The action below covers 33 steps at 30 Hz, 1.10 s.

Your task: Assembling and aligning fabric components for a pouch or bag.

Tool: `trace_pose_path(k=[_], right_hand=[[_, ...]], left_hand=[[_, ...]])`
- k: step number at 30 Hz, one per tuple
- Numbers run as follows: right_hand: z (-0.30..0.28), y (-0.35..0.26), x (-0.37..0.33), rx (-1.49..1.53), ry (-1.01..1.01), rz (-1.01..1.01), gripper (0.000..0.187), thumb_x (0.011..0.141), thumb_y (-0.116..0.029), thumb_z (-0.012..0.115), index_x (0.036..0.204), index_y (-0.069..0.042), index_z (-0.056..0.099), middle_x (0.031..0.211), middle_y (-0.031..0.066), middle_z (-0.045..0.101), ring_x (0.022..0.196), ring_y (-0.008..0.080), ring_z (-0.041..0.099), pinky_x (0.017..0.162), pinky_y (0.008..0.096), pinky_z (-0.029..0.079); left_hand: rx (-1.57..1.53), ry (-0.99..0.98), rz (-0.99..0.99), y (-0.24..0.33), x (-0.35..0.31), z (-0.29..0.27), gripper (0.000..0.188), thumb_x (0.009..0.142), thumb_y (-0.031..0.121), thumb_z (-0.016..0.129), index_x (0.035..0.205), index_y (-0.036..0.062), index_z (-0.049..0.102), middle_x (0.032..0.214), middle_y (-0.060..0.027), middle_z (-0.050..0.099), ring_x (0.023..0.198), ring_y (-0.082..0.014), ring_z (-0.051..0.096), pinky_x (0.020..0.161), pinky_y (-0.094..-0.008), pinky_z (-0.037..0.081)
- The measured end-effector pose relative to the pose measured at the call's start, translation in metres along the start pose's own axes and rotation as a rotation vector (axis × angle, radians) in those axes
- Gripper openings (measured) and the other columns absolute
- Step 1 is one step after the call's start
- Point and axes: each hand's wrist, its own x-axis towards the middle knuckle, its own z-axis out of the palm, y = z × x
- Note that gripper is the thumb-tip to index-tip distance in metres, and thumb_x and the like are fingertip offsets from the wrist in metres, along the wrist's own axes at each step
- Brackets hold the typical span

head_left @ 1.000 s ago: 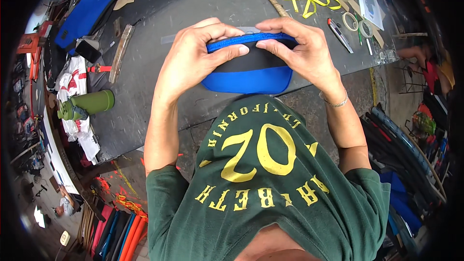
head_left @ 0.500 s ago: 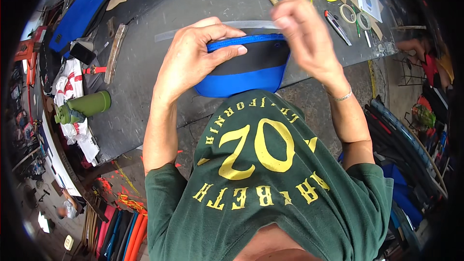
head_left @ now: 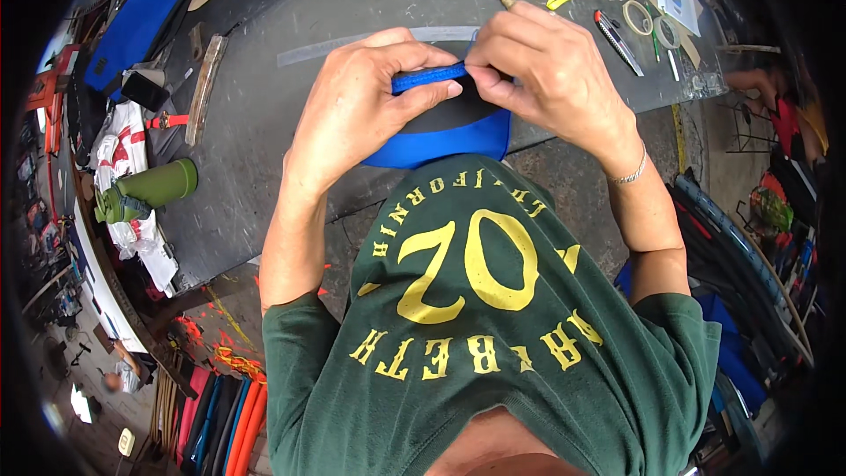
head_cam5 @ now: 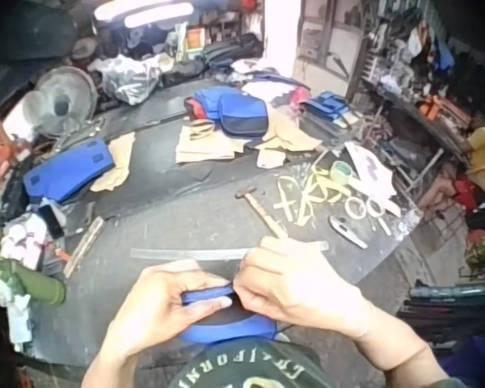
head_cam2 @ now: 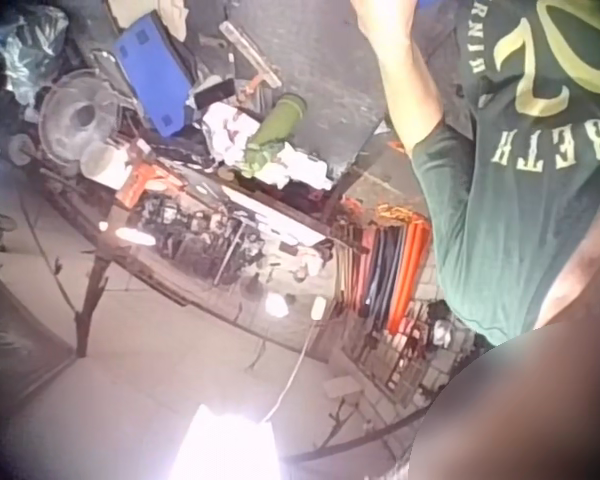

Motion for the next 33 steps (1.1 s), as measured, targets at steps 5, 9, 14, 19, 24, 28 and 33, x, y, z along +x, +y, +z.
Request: trace_pose_path(k=[5, 9, 14, 19, 24, 28, 33], right_hand=[[-0.011, 0.027, -0.010, 0.142, 0.409, 0.181, 0.011, 0.083, 0.003, 0.071, 0.092, -0.001, 0.068, 0.090, 0.0043, 0.067, 0.081, 0.0130, 0.062, 0.073, 0.0269, 0.051], [-0.012, 0.085, -0.047, 0.448, 0.901, 0.597, 0.022, 0.100, -0.018, 0.061, 0.097, 0.002, 0.068, 0.092, 0.0079, 0.068, 0.083, 0.0151, 0.064, 0.081, 0.0255, 0.047], [0.030, 0.016, -0.031, 0.155, 0.442, 0.132, 0.036, 0.076, -0.007, 0.083, 0.109, -0.006, 0.071, 0.099, 0.0084, 0.066, 0.095, 0.0228, 0.063, 0.087, 0.0362, 0.051], [0.049, 0.002, -0.010, 0.171, 0.363, 0.036, 0.035, 0.070, -0.010, 0.087, 0.103, -0.008, 0.076, 0.097, 0.0054, 0.067, 0.089, 0.0222, 0.063, 0.082, 0.0357, 0.050], [0.032, 0.001, 0.001, 0.535, 0.121, 0.265, 0.011, 0.088, -0.011, 0.074, 0.096, -0.004, 0.071, 0.089, 0.0028, 0.065, 0.087, 0.0161, 0.061, 0.079, 0.0317, 0.048], [0.042, 0.029, -0.002, 0.596, 0.283, 0.679, 0.024, 0.101, -0.025, 0.063, 0.093, -0.002, 0.065, 0.077, -0.0030, 0.058, 0.078, 0.0091, 0.055, 0.075, 0.0256, 0.046], [0.042, 0.062, -0.024, -0.047, -0.476, 0.829, 0.053, 0.106, -0.047, 0.045, 0.104, -0.001, 0.072, 0.093, 0.0161, 0.070, 0.096, 0.0212, 0.069, 0.084, 0.0340, 0.051]], left_hand=[[0.046, 0.007, -0.055, -0.010, -0.002, -0.013, 0.025, 0.080, 0.016, 0.081, 0.102, 0.0059, 0.077, 0.083, -0.0078, 0.067, 0.072, -0.0206, 0.064, 0.068, -0.0321, 0.050], [-0.109, 0.013, -0.098, -0.031, -0.012, -0.025, 0.027, 0.078, 0.016, 0.083, 0.102, 0.0043, 0.077, 0.080, -0.0032, 0.064, 0.073, -0.0126, 0.058, 0.068, -0.0283, 0.046], [-0.142, 0.005, -0.160, -0.035, -0.015, -0.027, 0.029, 0.078, 0.017, 0.084, 0.103, 0.0041, 0.077, 0.079, -0.0021, 0.062, 0.075, -0.0113, 0.057, 0.069, -0.0276, 0.045], [-0.120, -0.042, -0.114, -0.023, -0.008, -0.020, 0.029, 0.079, 0.018, 0.083, 0.104, 0.0049, 0.077, 0.080, -0.0037, 0.064, 0.075, -0.0128, 0.058, 0.069, -0.0289, 0.047], [-0.105, -0.059, -0.048, -0.025, -0.009, -0.017, 0.028, 0.078, 0.016, 0.083, 0.103, 0.0046, 0.077, 0.080, -0.0044, 0.064, 0.075, -0.0141, 0.059, 0.070, -0.0296, 0.047], [-0.144, -0.122, -0.101, -0.021, -0.014, -0.025, 0.026, 0.078, 0.012, 0.084, 0.101, 0.0029, 0.077, 0.079, -0.0033, 0.063, 0.076, -0.0135, 0.059, 0.071, -0.0288, 0.046], [-0.167, -0.071, -0.147, -0.041, -0.024, -0.042, 0.022, 0.078, 0.007, 0.083, 0.098, 0.0012, 0.076, 0.082, 0.0010, 0.061, 0.077, -0.0080, 0.053, 0.069, -0.0245, 0.040]])
